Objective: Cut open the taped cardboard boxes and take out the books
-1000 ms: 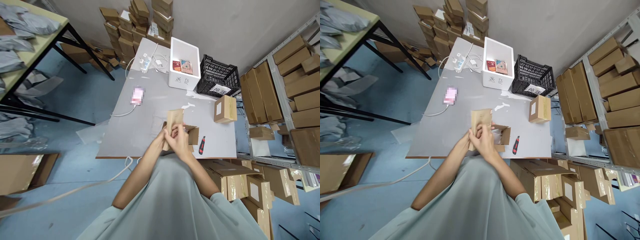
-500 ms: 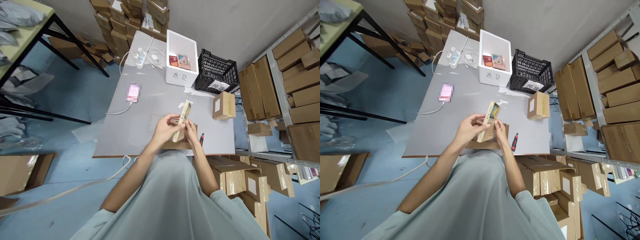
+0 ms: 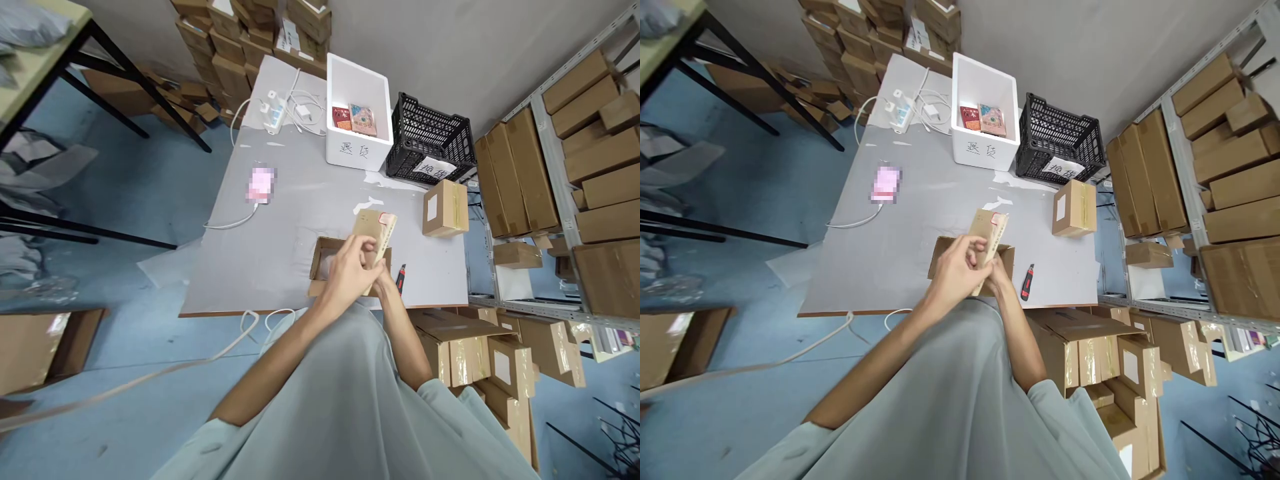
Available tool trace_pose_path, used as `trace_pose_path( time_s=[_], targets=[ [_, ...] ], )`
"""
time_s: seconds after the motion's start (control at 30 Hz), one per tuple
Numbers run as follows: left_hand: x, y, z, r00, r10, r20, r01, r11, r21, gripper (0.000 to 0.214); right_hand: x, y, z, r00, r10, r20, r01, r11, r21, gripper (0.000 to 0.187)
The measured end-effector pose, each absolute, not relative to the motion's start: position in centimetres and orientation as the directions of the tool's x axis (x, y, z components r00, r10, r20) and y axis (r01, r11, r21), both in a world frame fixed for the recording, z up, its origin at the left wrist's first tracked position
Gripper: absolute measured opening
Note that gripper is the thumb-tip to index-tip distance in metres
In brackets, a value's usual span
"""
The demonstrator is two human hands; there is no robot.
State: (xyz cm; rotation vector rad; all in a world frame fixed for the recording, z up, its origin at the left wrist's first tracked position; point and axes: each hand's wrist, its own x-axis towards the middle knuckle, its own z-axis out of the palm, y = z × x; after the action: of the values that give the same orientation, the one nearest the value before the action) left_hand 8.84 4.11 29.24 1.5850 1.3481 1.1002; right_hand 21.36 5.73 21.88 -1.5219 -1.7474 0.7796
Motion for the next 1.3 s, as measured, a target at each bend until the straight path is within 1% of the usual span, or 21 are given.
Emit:
trace_pose_path(
  time_s=[0.07, 0.1, 0.13, 0.17, 0.2, 0.27, 0.33, 0.4, 0.47, 0.57, 0.63, 0.73, 0.77, 0.8, 0.87, 0.9, 1.0, 1.1, 1.2, 1.3],
  targets=[
    [6.9, 5.3, 29.2, 0.035, 0.994, 0.101, 0.286, -0.107, 0.952, 0.039, 22.5, 6.1, 21.4, -0.004, 1.000, 0.006, 0.325, 0.007, -0.946, 0.043],
    [5.8, 6.0, 29.1, 0.022, 0.996, 0.090, 0.266, -0.093, 0.960, 0.037, 23.1, 6.2, 21.3, 0.021, 0.999, -0.045, 0.190, -0.048, -0.981, 0.046],
    [4.8, 6.7, 28.9, 0.011, 0.997, 0.079, 0.247, -0.080, 0.966, 0.034, 23.8, 6.4, 21.2, 0.054, 0.994, -0.099, 0.056, -0.102, -0.993, 0.049],
    [3.8, 7.4, 28.6, 0.004, 0.998, 0.067, 0.230, -0.066, 0.971, 0.031, 24.4, 6.6, 21.3, 0.095, 0.986, -0.137, -0.037, -0.134, -0.990, 0.051],
    [3.0, 8.0, 28.2, -0.001, 0.999, 0.054, 0.216, -0.053, 0.975, 0.029, 24.9, 6.8, 21.6, 0.145, 0.979, -0.147, -0.069, -0.138, -0.988, 0.051],
    [1.7, 9.0, 27.6, -0.003, 0.999, 0.053, 0.189, -0.052, 0.981, 0.022, 25.6, 7.1, 22.5, 0.225, 0.971, -0.084, -0.039, -0.078, -0.996, 0.046],
    [1.2, 9.3, 27.3, -0.012, 0.994, 0.104, 0.150, -0.101, 0.983, 0.013, 25.8, 7.1, 23.8, 0.258, 0.965, 0.047, 0.031, 0.040, -0.999, 0.037],
    [1.1, 9.1, 27.2, -0.043, 0.984, 0.171, 0.105, -0.166, 0.981, 0.019, 25.7, 6.7, 25.1, 0.242, 0.957, 0.161, 0.094, 0.142, -0.985, 0.026],
    [1.3, 8.6, 27.2, -0.079, 0.977, 0.199, 0.071, -0.194, 0.978, 0.029, 25.7, 6.0, 26.2, 0.219, 0.949, 0.227, 0.148, 0.197, -0.969, 0.018],
    [1.4, 8.2, 27.0, -0.053, 0.983, 0.174, 0.027, -0.173, 0.985, 0.037, 26.0, 4.9, 27.2, 0.183, 0.941, 0.284, 0.199, 0.247, -0.948, 0.011],
    [1.4, 8.3, 26.8, -0.037, 0.992, 0.124, 0.014, -0.124, 0.992, 0.042, 26.5, 4.6, 27.6, 0.176, 0.945, 0.275, 0.215, 0.236, -0.948, 0.014],
    [1.6, 9.0, 26.7, -0.060, 0.997, 0.040, -0.001, -0.040, 0.999, 0.065, 27.4, 4.9, 27.9, 0.201, 0.967, 0.156, 0.189, 0.118, -0.975, 0.036],
    [1.7, 9.3, 26.8, -0.057, 0.998, 0.027, -0.005, -0.027, 1.000, 0.067, 27.7, 5.2, 27.9, 0.198, 0.975, 0.105, 0.166, 0.073, -0.983, 0.042],
    [1.8, 9.6, 26.9, -0.044, 0.999, 0.022, -0.003, -0.022, 1.000, 0.062, 28.0, 5.5, 27.9, 0.185, 0.981, 0.060, 0.144, 0.033, -0.989, 0.046],
    [2.1, 10.3, 27.1, -0.007, 1.000, 0.012, 0.013, -0.011, 1.000, 0.045, 28.5, 6.1, 27.8, 0.152, 0.988, -0.016, 0.101, -0.032, -0.994, 0.044],
    [2.1, 10.6, 27.2, 0.017, 1.000, -0.001, 0.010, 0.001, 1.000, 0.041, 28.7, 6.4, 27.7, 0.144, 0.988, -0.055, 0.073, -0.066, -0.995, 0.043],
    [2.4, 11.4, 27.2, 0.081, 0.996, -0.044, -0.032, 0.047, 0.998, 0.038, 29.1, 7.2, 26.9, 0.138, 0.972, -0.191, -0.056, -0.184, -0.981, 0.052],
    [2.9, 11.9, 26.7, 0.069, 0.995, -0.073, -0.024, 0.075, 0.997, 0.043, 29.0, 7.7, 25.8, 0.085, 0.936, -0.341, -0.163, -0.325, -0.932, 0.062],
    [3.6, 12.4, 26.0, 0.001, 0.996, -0.092, 0.007, 0.092, 0.996, 0.056, 28.7, 7.9, 24.7, -0.014, 0.874, -0.486, -0.202, -0.479, -0.854, 0.063],
    [3.7, 12.6, 25.3, -0.014, 0.995, -0.101, 0.038, 0.101, 0.994, 0.065, 28.4, 7.7, 24.0, -0.071, 0.842, -0.535, -0.236, -0.536, -0.811, 0.063]
  ],
)
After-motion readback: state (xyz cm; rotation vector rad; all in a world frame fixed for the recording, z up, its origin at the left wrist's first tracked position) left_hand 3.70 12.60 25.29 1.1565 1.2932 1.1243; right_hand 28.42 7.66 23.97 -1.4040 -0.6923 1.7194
